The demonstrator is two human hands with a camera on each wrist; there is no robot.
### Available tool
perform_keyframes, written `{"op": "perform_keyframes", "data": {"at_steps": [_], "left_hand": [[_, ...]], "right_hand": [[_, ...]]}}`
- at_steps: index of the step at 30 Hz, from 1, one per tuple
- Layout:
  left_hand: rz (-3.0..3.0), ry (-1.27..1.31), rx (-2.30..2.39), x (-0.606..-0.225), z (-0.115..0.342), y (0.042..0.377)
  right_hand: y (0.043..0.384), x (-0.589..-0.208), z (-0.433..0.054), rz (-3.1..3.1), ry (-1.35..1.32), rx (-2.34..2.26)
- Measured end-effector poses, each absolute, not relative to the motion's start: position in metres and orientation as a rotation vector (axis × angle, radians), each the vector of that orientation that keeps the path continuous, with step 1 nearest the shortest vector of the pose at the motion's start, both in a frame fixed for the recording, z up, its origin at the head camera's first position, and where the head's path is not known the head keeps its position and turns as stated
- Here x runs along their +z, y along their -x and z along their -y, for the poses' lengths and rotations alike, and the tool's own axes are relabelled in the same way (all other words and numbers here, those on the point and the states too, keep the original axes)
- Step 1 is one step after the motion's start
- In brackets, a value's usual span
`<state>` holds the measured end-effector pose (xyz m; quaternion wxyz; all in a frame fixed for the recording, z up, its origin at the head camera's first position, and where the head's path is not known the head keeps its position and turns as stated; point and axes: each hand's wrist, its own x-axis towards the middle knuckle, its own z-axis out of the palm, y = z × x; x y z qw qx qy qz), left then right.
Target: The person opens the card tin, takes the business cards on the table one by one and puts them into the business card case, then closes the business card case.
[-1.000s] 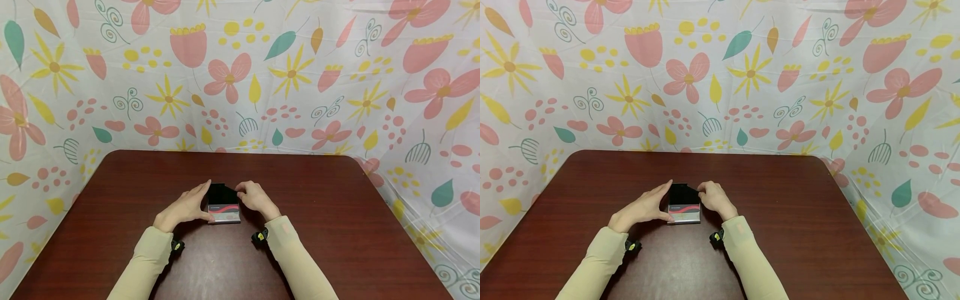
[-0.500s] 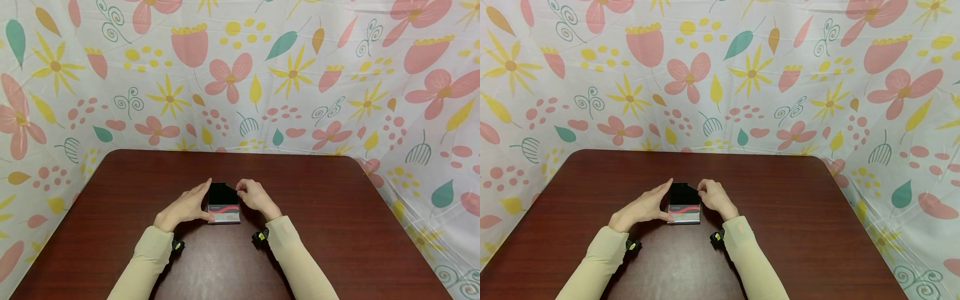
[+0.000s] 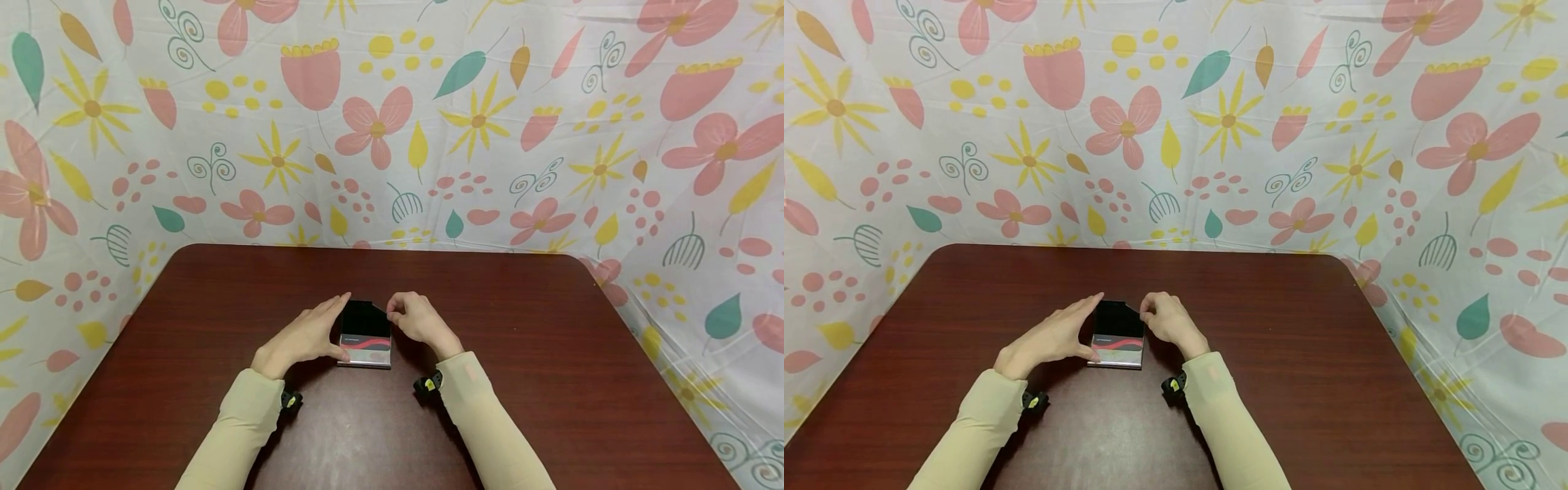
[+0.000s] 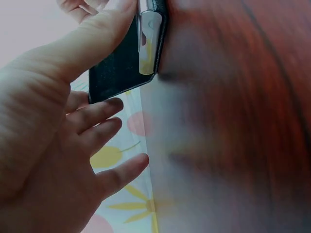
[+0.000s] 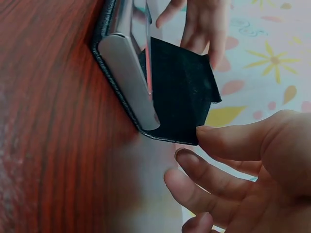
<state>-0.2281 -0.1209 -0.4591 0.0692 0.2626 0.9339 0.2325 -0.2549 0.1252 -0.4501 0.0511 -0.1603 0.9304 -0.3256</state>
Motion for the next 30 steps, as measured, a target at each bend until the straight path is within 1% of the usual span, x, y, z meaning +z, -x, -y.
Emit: {"op": "perform_keyframes", "data": {"at_steps": [13, 18, 26, 30], "left_hand": [[-2.878, -0.828, 0.685, -0.454, 0.119, 0.226], [-2.915, -0.884, 0.676, -0.453, 0.119, 0.225], [-2.891, -0.913, 0.861, -0.451, 0.12, 0.225], [-2.869, -0.991, 0.964, -0.449, 0.12, 0.226]], "right_hand": [[0.252, -0.443, -0.128, -2.824, 0.546, -0.967], [0.25, -0.44, -0.128, -2.815, 0.564, -0.958], [0.246, -0.431, -0.128, -2.761, 0.556, -0.926], [0.245, -0.429, -0.129, -2.735, 0.583, -0.902]]}}
